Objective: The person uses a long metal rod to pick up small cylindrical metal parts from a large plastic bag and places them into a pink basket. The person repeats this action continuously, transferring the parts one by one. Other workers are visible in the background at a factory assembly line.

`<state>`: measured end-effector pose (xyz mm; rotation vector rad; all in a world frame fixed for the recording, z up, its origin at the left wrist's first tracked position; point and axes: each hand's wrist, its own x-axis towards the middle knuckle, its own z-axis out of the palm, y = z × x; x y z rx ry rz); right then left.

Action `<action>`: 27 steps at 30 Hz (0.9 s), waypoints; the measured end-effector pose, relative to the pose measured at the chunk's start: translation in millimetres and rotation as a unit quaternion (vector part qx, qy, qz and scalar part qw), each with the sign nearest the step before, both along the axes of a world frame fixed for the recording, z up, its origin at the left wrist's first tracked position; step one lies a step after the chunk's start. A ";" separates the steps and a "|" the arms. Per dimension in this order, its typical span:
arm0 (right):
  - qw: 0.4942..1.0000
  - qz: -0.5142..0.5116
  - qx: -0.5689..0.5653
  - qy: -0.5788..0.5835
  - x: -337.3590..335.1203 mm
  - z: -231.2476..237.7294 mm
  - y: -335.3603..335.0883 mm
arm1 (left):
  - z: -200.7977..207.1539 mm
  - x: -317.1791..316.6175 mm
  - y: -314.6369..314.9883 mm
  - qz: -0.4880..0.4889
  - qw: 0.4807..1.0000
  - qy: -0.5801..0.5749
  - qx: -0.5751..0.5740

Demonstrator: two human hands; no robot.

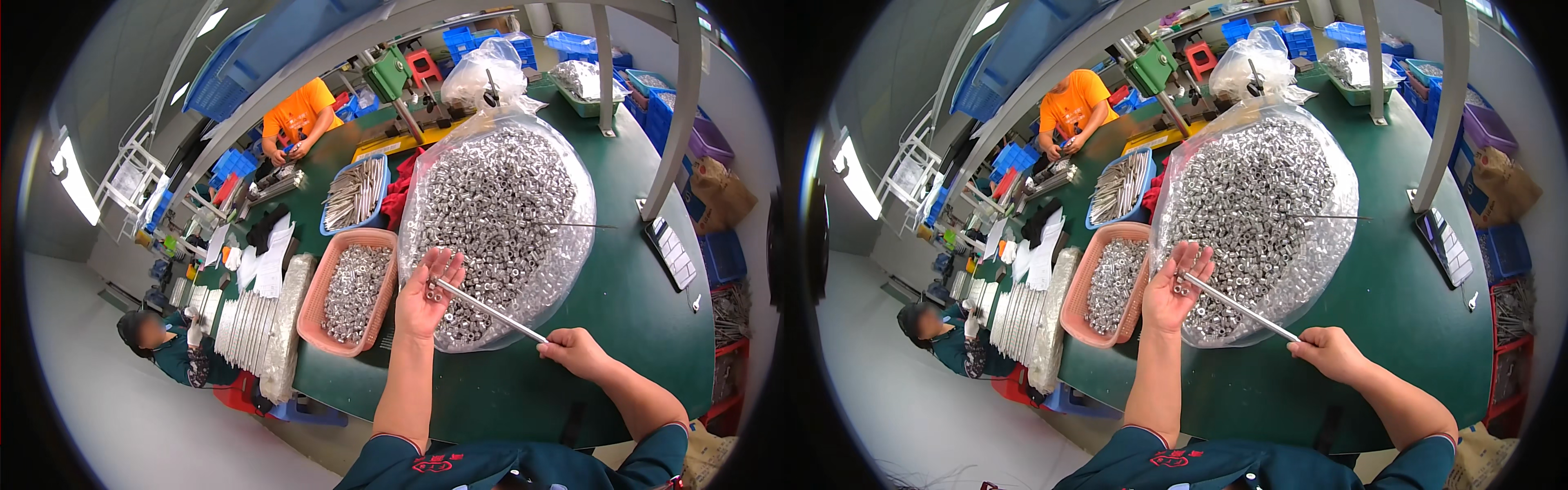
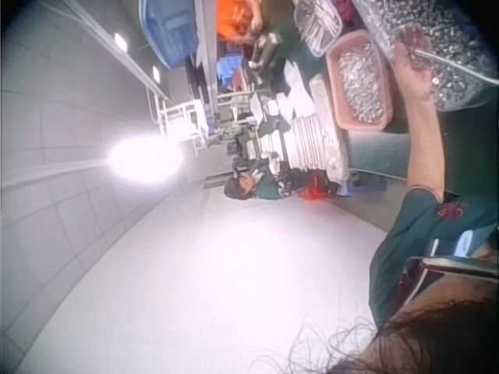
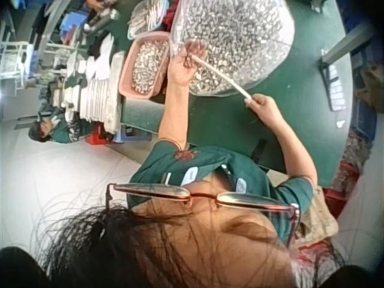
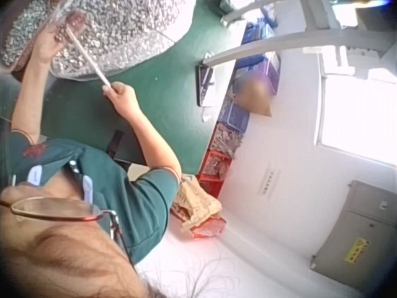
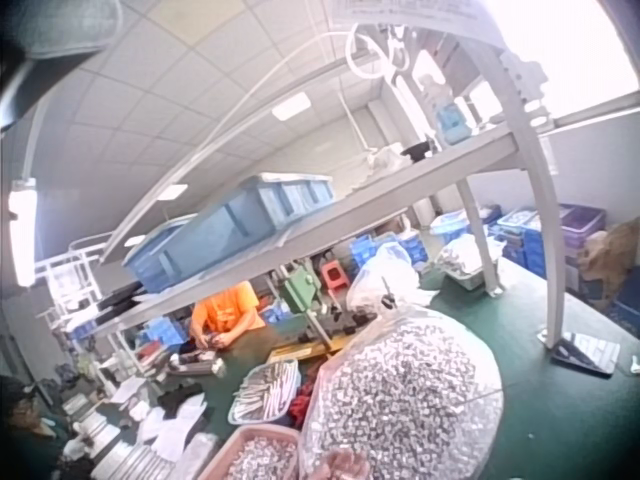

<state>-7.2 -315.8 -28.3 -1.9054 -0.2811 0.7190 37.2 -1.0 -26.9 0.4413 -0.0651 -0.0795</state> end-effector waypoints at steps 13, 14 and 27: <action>0.998 0.038 -0.031 0.028 -5.0 7.5 0.7 | 0.6 -2.2 -16.3 0.120 0.979 0.029 0.161; 0.998 0.039 -0.028 0.034 -6.1 6.9 1.5 | 1.3 -2.6 -16.1 0.120 0.979 0.029 0.162; 0.993 -0.034 0.046 0.102 -8.0 0.3 2.5 | 26.1 9.3 -20.8 0.133 0.959 -0.044 0.248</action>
